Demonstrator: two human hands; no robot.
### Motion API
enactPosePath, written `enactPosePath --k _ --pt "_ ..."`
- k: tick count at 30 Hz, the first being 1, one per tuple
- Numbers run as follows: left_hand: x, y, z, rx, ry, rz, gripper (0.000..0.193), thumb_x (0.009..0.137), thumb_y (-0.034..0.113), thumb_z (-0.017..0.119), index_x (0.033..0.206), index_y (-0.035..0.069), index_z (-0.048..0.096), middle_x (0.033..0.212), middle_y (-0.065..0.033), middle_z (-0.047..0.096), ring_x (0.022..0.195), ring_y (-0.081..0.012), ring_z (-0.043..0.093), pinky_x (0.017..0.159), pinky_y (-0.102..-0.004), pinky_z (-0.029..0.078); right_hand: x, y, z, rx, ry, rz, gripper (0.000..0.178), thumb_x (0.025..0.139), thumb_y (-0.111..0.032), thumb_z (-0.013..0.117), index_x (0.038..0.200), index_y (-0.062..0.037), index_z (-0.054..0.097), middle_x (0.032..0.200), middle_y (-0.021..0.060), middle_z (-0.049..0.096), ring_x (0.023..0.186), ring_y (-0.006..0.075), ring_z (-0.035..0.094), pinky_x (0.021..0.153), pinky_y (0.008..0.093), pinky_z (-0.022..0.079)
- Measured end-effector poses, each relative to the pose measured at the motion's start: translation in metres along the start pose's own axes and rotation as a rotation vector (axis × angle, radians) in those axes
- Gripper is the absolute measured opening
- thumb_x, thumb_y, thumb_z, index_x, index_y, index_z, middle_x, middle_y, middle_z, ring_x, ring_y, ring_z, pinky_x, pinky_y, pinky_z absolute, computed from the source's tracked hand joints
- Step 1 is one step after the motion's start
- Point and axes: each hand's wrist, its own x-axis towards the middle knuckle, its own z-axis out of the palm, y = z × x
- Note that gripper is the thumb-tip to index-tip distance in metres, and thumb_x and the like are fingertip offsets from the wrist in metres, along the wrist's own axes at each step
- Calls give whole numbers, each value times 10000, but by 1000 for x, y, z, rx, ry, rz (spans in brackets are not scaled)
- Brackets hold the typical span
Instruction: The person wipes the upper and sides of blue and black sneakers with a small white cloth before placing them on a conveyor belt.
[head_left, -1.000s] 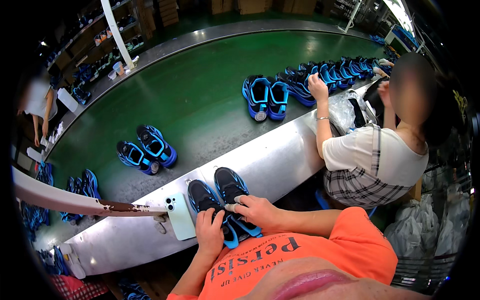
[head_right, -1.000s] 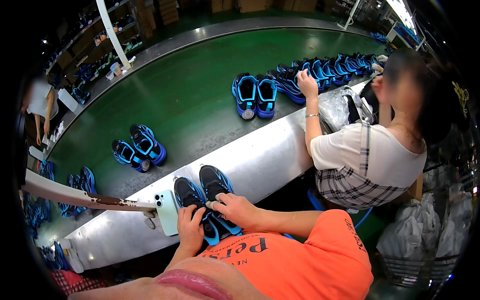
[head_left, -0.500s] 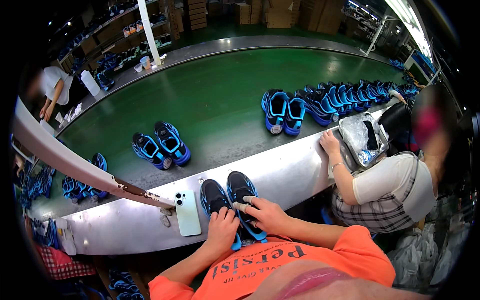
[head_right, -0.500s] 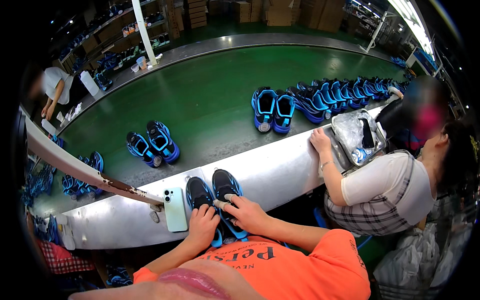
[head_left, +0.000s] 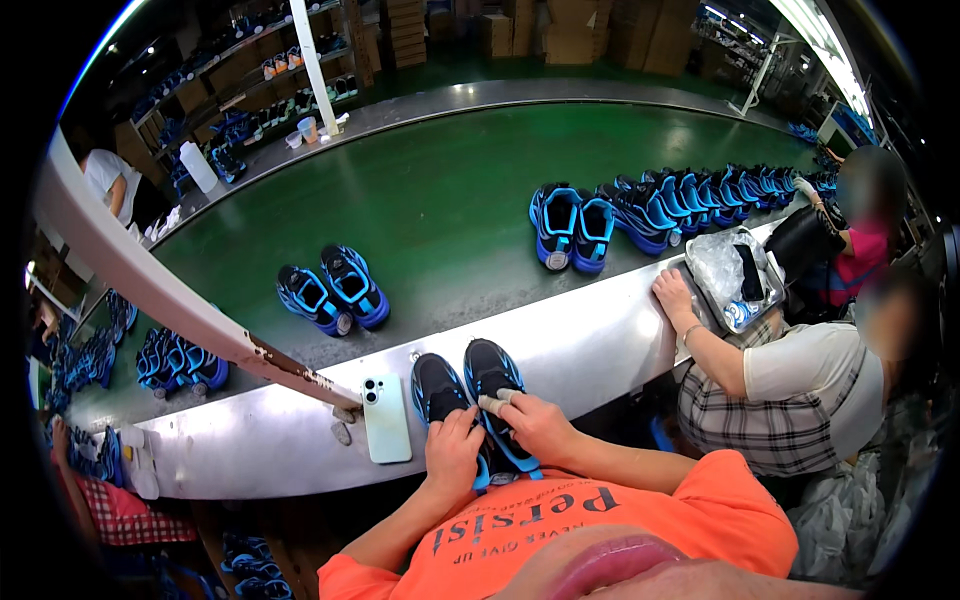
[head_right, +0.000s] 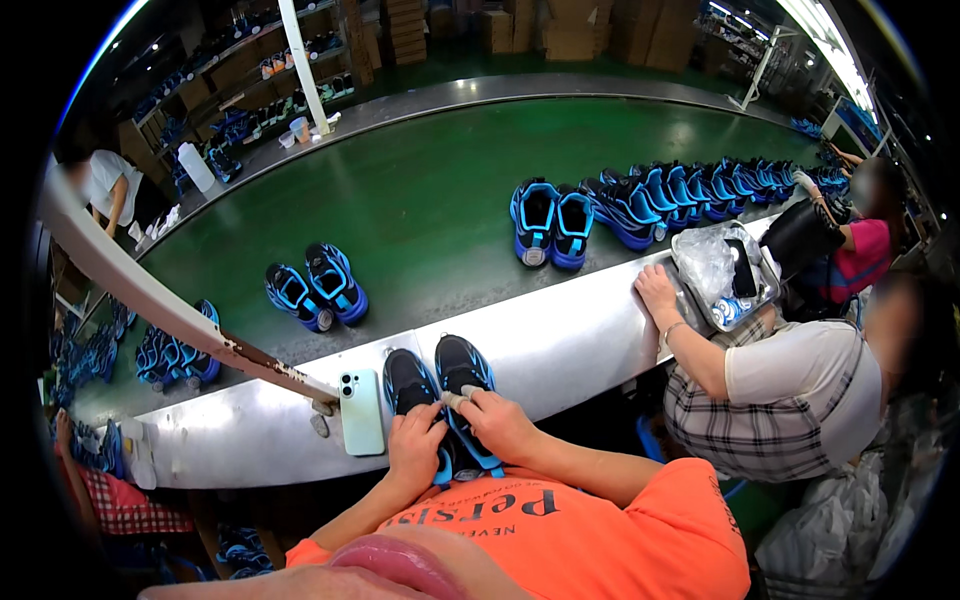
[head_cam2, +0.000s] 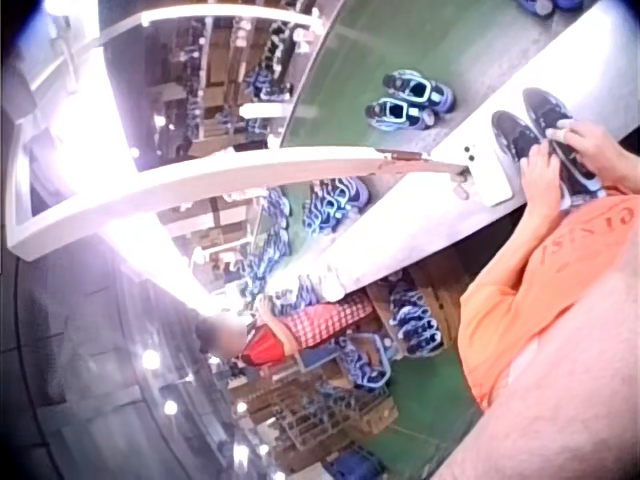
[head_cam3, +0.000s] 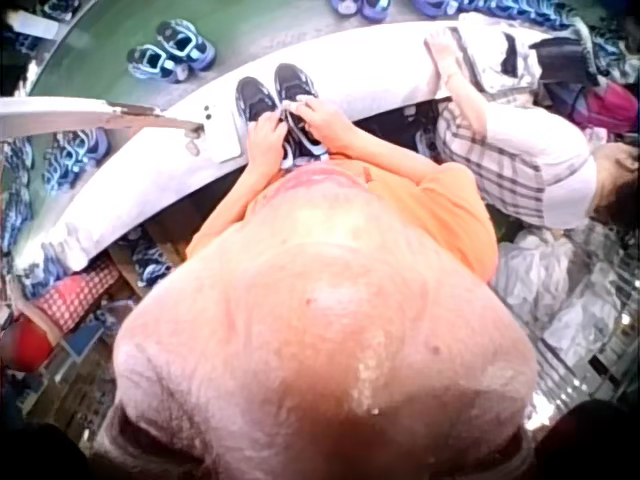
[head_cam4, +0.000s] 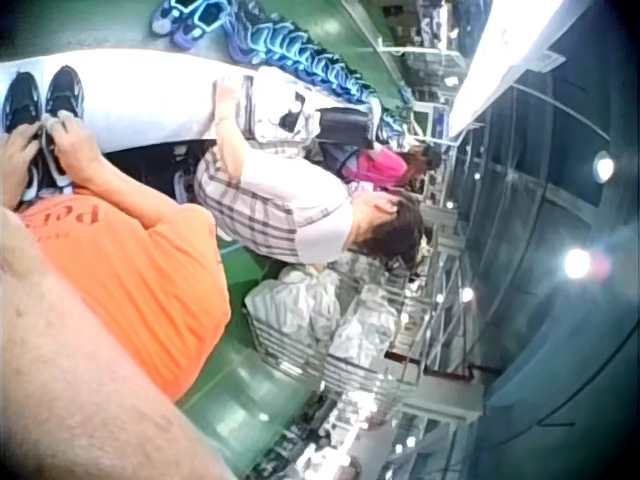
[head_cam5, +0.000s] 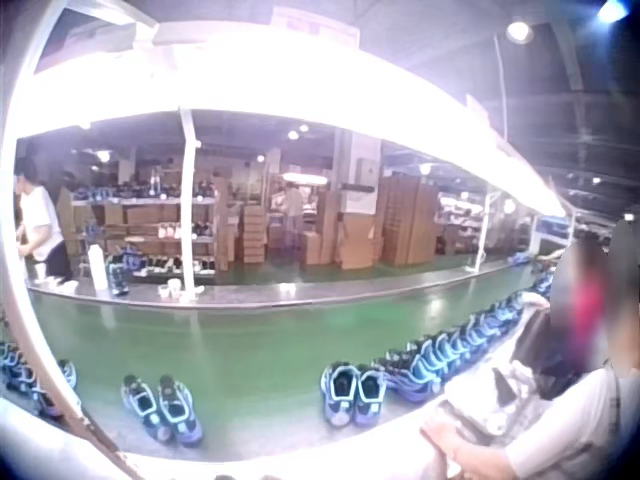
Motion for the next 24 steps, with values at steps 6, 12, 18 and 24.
enactPosePath --k 6,12,18,24 --pt "6 3 -14 -114 10 -166 405 707 -58 558 1098 26 620 1220 -153 585 1146 -320 542 878 -404 412 0 7 -5 49 -90 -8 594 677 28 663 1251 -83 560 1077 154 593 921 344 611 750 400 533" --pt "-2 4 -5 -160 166 -198 388 748 -37 580 1129 30 609 1192 -143 595 1105 -331 565 955 -427 451 0 17 -19 188 -252 57 643 776 -42 699 1371 -179 495 1276 206 506 1118 382 544 946 408 477" --pt "-1 -10 4 -153 164 -107 327 733 -53 586 1047 8 649 1085 -168 645 1020 -346 615 883 -410 507 27 22 -43 131 -346 -127 560 795 -115 703 1330 -147 539 1293 233 502 1172 386 519 971 403 459" --pt "-8 -6 11 -225 192 -541 668 765 19 654 1393 91 441 1460 -172 349 1327 -394 330 1069 -469 269 74 37 -36 372 -357 105 315 858 -22 615 1160 -95 668 994 100 665 937 254 636 857 316 490"
